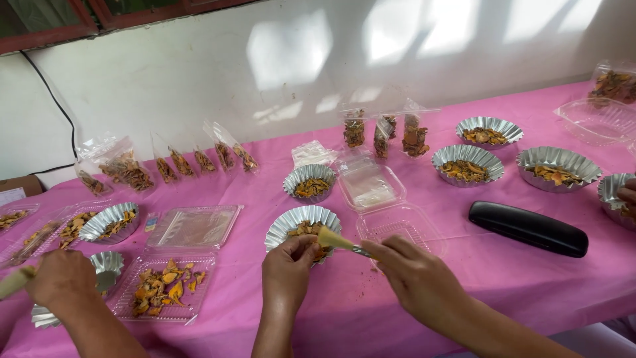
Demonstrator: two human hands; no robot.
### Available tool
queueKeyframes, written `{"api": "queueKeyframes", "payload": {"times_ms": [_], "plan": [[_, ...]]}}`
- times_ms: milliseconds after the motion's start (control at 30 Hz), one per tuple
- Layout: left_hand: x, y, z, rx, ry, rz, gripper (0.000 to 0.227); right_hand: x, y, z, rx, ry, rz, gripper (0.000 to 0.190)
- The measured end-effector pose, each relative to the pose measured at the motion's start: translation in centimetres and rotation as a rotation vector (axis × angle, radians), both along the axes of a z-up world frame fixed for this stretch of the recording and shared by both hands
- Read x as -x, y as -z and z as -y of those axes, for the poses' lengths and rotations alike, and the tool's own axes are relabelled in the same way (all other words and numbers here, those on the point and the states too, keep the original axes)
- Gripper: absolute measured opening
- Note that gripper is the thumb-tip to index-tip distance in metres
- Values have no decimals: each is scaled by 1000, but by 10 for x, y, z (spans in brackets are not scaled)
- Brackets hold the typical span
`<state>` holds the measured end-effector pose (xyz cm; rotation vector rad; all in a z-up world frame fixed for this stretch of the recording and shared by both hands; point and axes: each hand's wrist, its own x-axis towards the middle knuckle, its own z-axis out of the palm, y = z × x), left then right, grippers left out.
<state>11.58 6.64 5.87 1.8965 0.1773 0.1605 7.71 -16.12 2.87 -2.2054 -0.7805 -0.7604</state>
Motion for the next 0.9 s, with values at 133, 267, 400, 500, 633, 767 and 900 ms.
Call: {"api": "queueKeyframes", "payload": {"times_ms": [133, 267, 400, 500, 633, 767, 900], "plan": [[9, 5, -9, 58, 18, 21, 21, -13, -7, -12, 428, 192, -119, 52], [5, 18, -26, 42, -68, 53, 17, -14, -13, 1, 511, 388, -181, 60], [15, 12, -17, 102, -50, 38, 17, 8, -21, -22, 298, 136, -160, 41], [24, 12, -16, 105, -14, 54, 21, 5, -12, -19, 520, 229, -318, 58], [33, 3, -19, 171, -41, 93, 20, 12, -28, -7, 263, 240, -291, 48], [47, 12, -3, 211, 131, 183, 32, 24, -25, -19, -537, 127, -697, 38], [56, 26, 7, 165, 276, 287, 40, 26, -15, -31, -648, 69, -950, 22]]}}
